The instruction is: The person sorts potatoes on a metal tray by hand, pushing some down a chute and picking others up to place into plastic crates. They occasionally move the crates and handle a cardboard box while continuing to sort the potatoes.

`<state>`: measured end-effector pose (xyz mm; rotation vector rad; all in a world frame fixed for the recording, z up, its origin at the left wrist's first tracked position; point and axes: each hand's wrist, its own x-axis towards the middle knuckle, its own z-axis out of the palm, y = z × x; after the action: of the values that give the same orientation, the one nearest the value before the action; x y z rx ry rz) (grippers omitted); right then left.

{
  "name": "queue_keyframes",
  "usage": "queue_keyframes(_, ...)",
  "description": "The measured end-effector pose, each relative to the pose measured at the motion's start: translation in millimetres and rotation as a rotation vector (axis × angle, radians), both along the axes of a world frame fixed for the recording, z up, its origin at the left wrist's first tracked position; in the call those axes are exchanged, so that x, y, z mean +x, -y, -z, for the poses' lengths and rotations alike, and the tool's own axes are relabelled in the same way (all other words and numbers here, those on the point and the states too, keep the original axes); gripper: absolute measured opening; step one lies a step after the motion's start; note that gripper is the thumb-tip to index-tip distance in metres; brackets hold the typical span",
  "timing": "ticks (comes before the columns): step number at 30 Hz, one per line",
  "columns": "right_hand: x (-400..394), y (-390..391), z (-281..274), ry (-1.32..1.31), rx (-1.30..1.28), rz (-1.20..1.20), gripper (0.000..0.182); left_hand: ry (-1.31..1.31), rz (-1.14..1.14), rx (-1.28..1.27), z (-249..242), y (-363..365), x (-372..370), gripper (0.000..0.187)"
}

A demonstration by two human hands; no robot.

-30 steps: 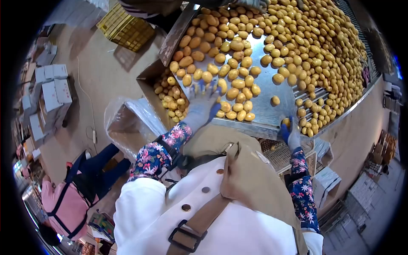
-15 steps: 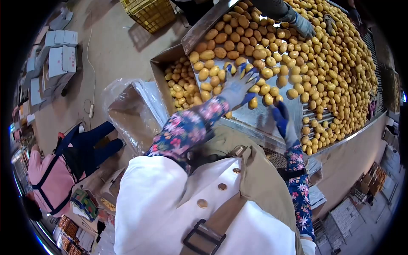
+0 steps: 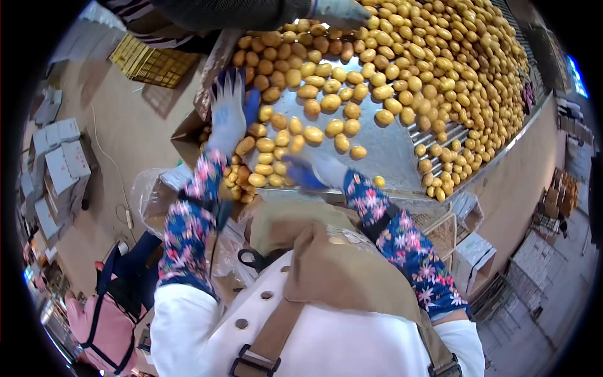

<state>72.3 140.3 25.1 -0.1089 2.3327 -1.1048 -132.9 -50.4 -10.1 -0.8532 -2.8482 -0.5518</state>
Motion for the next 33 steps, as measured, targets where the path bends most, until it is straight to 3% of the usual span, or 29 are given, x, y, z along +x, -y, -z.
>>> queue_keyframes(1,-12,-12,34,0.099,-0.169,0.224,0.040,-0.011,0.026,0.001,10,-17,-32,0.066)
queue_keyframes(2,-30,-26,27,-0.188,0.014,0.262,0.035,0.060,-0.055,-0.067,1,-44,-54,0.070)
queue_keyframes(3,-54,-43,-2,0.259,-0.485,0.661,0.033,0.131,-0.134,-0.137,1,-66,-68,0.074)
queue_keyframes(4,-54,-67,0,-0.223,-0.233,0.615,0.034,0.171,-0.193,-0.282,-3,-87,-68,0.084)
queue_keyframes(5,-61,-79,-38,-0.300,0.015,0.636,0.036,0.311,-0.195,-0.078,-7,-105,-61,0.088)
queue_keyframes(6,-57,-103,-25,-0.349,0.134,0.716,0.039,0.261,-0.129,-0.279,-24,-126,-34,0.088)
queue_keyframes(7,-45,-121,-19,-0.497,0.347,0.674,0.037,0.207,-0.065,-0.480,-40,-141,-14,0.088)
queue_keyframes(9,-38,-135,-36,-0.322,0.335,0.596,0.037,0.342,0.074,-0.026,21,-146,10,0.080)
queue_keyframes(11,-47,-134,-14,-0.378,0.369,0.509,0.039,0.443,0.177,-0.223,-3,-141,47,0.073)
queue_keyframes(12,-52,-129,-3,-0.439,0.398,0.416,0.041,0.302,0.208,-0.212,9,-130,67,0.065)
queue_keyframes(13,-54,-120,3,-0.300,0.477,0.346,0.047,0.342,0.240,-0.300,-16,-119,82,0.061)
queue_keyframes(15,-56,-93,-9,-0.171,0.710,0.149,0.053,0.233,0.359,-0.263,-28,-91,109,0.057)
queue_keyframes(16,-47,-84,2,-0.108,0.706,0.140,0.056,0.241,0.421,-0.238,-28,-75,119,0.056)
queue_keyframes(18,-32,-70,2,-0.025,0.653,0.185,0.048,0.264,0.536,-0.079,-29,-48,131,0.053)
queue_keyframes(21,9,-62,4,-0.050,0.574,0.312,0.036,0.368,0.626,-0.064,-42,-24,135,0.048)
queue_keyframes(23,40,-65,11,-0.095,0.552,0.368,0.033,0.468,0.604,0.046,-15,-14,118,0.042)
queue_keyframes(25,59,-71,2,0.224,0.341,0.503,0.034,0.504,0.478,0.276,-32,-39,90,0.034)
queue_keyframes(27,73,-79,2,0.252,0.269,0.576,0.037,0.215,0.432,0.270,-12,-75,68,0.032)
queue_keyframes(29,79,-86,-4,0.350,0.114,0.702,0.038,0.320,0.471,0.208,-19,-117,55,0.039)
queue_keyframes(31,90,-89,7,0.328,0.107,0.744,0.037,0.164,0.467,0.098,-13,-151,50,0.056)
queue_keyframes(32,92,-89,6,0.311,-0.180,0.953,0.036,0.059,0.426,-0.058,-19,-168,45,0.074)
queue_keyframes(33,95,-91,1,0.284,-0.474,1.152,0.036,-0.004,0.370,-0.009,-12,-183,35,0.083)
